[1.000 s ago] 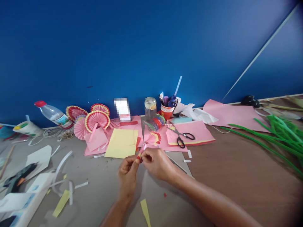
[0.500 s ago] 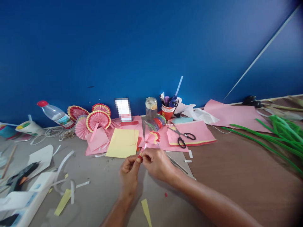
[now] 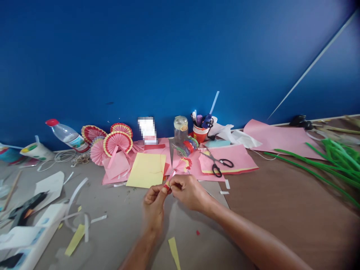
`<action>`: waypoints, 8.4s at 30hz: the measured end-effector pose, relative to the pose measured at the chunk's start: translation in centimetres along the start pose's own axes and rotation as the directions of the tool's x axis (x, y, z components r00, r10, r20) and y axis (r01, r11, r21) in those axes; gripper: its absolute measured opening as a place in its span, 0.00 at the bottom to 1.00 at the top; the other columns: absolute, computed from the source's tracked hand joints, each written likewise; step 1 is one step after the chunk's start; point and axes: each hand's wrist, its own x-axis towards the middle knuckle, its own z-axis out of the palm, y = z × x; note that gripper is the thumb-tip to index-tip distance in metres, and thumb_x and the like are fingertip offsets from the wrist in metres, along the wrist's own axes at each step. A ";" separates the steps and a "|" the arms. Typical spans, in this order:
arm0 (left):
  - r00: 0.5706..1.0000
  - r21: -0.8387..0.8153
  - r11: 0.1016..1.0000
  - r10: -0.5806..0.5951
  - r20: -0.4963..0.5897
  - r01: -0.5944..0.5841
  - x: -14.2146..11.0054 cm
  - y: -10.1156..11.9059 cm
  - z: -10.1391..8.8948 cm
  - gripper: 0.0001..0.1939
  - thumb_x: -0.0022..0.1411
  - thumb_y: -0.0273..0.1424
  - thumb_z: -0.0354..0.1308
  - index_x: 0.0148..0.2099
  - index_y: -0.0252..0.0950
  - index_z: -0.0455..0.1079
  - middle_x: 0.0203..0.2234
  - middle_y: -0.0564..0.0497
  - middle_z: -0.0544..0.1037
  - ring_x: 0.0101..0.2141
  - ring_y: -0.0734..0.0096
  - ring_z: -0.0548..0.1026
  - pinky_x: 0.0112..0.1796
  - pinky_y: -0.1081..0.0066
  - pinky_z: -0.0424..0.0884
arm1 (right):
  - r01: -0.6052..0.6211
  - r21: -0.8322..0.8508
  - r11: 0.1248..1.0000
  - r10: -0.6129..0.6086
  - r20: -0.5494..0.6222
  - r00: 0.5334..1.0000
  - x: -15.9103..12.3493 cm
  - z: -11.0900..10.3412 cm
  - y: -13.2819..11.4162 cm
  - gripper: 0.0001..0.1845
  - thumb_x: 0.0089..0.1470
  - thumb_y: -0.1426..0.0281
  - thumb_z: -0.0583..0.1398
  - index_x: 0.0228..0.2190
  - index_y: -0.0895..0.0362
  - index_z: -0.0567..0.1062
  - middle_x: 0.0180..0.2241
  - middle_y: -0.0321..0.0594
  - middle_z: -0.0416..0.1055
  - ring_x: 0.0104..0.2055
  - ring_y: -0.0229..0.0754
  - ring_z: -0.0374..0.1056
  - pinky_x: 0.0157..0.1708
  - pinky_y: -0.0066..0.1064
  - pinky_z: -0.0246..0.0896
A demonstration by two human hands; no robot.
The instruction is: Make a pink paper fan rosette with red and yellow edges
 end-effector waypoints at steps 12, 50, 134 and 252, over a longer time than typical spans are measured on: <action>0.998 -0.156 0.986 -0.063 0.001 0.063 0.0 0.6 0.6 0.13 0.41 0.34 0.72 0.25 0.34 0.73 0.22 0.55 0.78 0.28 0.78 0.74 0.36 0.76 0.71 | -0.008 0.061 0.998 0.008 0.001 1.000 0.0 -0.1 -0.1 0.08 0.44 0.79 0.52 0.20 0.59 0.68 0.21 0.31 0.65 0.23 0.31 0.55 0.22 0.22 0.47; 0.998 -0.138 0.989 -0.062 -0.014 0.060 0.0 0.8 0.8 0.14 0.42 0.36 0.71 0.25 0.35 0.70 0.21 0.54 0.76 0.26 0.74 0.74 0.34 0.73 0.69 | 0.211 -0.585 0.783 -0.264 -0.004 0.965 -0.7 0.7 0.3 0.10 0.59 0.73 0.52 0.31 0.59 0.72 0.29 0.42 0.76 0.28 0.39 0.68 0.27 0.28 0.50; 0.981 0.277 0.949 0.107 0.161 -0.149 0.5 -0.5 -0.8 0.13 0.51 0.40 0.65 0.31 0.35 0.74 0.26 0.51 0.76 0.31 0.69 0.72 0.35 0.71 0.67 | -0.253 -0.104 0.962 0.242 -0.113 0.964 -0.6 1.3 0.1 0.10 0.47 0.75 0.54 0.18 0.58 0.68 0.16 0.30 0.57 0.19 0.31 0.50 0.20 0.24 0.42; 0.995 0.308 0.947 0.084 0.054 -0.097 -0.5 0.4 0.5 0.12 0.45 0.37 0.66 0.28 0.35 0.72 0.23 0.51 0.77 0.27 0.71 0.73 0.30 0.74 0.68 | -0.082 -0.168 0.982 0.067 -0.094 0.993 -0.9 0.6 0.4 0.09 0.43 0.80 0.54 0.17 0.59 0.68 0.15 0.29 0.60 0.19 0.30 0.51 0.20 0.23 0.41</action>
